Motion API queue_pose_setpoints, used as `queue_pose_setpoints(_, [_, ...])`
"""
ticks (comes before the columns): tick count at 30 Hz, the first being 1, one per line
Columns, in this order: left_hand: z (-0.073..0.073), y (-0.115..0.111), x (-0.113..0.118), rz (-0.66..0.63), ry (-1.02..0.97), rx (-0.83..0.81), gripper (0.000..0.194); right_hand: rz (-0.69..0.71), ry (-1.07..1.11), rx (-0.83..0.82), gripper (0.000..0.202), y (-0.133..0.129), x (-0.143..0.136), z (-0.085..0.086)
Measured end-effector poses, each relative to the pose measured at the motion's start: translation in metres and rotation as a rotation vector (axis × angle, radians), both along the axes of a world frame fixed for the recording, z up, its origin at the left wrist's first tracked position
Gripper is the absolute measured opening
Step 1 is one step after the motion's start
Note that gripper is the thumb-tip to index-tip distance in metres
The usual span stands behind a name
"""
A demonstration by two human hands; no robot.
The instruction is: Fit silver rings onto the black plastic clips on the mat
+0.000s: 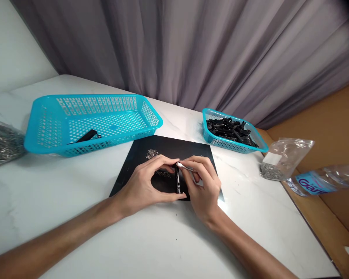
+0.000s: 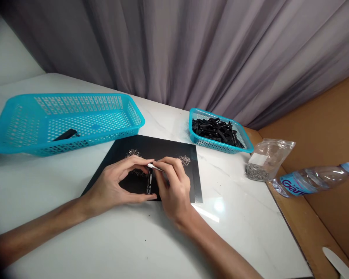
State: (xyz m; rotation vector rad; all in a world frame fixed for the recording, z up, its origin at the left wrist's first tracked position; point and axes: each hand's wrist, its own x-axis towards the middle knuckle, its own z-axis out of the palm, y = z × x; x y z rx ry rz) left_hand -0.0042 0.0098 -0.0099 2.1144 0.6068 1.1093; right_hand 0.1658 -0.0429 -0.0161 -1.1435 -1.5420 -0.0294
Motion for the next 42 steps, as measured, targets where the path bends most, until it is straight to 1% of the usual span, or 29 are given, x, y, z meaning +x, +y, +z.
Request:
queue_pose_setpoints(4, [0.0,0.0,0.0,0.01,-0.008,0.03,0.064,0.002,-0.17,0.077,0.028,0.0,0.006,-0.005])
queue_pose_setpoints(8, [0.001,0.0,0.0,0.012,-0.013,0.062,0.063,-0.005,-0.213,0.095,0.031,0.0,0.007,-0.006])
queue_pose_setpoints(11, [0.002,-0.001,0.0,0.006,-0.016,0.077,0.061,-0.015,-0.194,0.119,0.034,-0.001,0.005,-0.005])
queue_pose_setpoints(14, [0.002,-0.003,0.0,-0.005,-0.016,0.077,0.062,-0.011,-0.121,0.098,0.036,-0.003,0.003,-0.006])
queue_pose_setpoints(19, [-0.001,-0.002,-0.002,-0.024,-0.02,0.03,0.064,0.065,-0.024,0.065,0.038,-0.008,-0.001,-0.004])
queue_pose_setpoints(21, [-0.001,-0.002,-0.004,-0.025,-0.018,-0.004,0.064,0.1,0.022,0.014,0.036,-0.009,0.0,-0.001])
queue_pose_setpoints(26, [0.0,-0.001,-0.007,-0.031,-0.004,-0.101,0.066,0.152,0.225,-0.268,0.015,-0.009,0.007,0.008])
queue_pose_setpoints(28, [0.001,-0.001,-0.006,-0.031,0.003,-0.116,0.066,0.169,0.297,-0.318,0.011,-0.007,0.009,0.009])
queue_pose_setpoints(31, [0.001,-0.001,-0.005,-0.027,-0.001,-0.126,0.065,0.199,0.338,-0.338,0.008,-0.004,0.011,0.01])
queue_pose_setpoints(34, [0.002,-0.002,-0.004,-0.043,-0.006,-0.14,0.066,0.19,0.281,-0.287,0.007,-0.004,0.011,0.01])
queue_pose_setpoints(39, [0.003,-0.002,-0.005,-0.058,-0.001,-0.136,0.066,0.093,0.054,-0.075,0.019,-0.007,0.007,0.009])
queue_pose_setpoints(42, [0.003,-0.001,-0.005,-0.047,0.01,-0.114,0.065,0.057,-0.031,-0.015,0.023,-0.007,0.008,0.007])
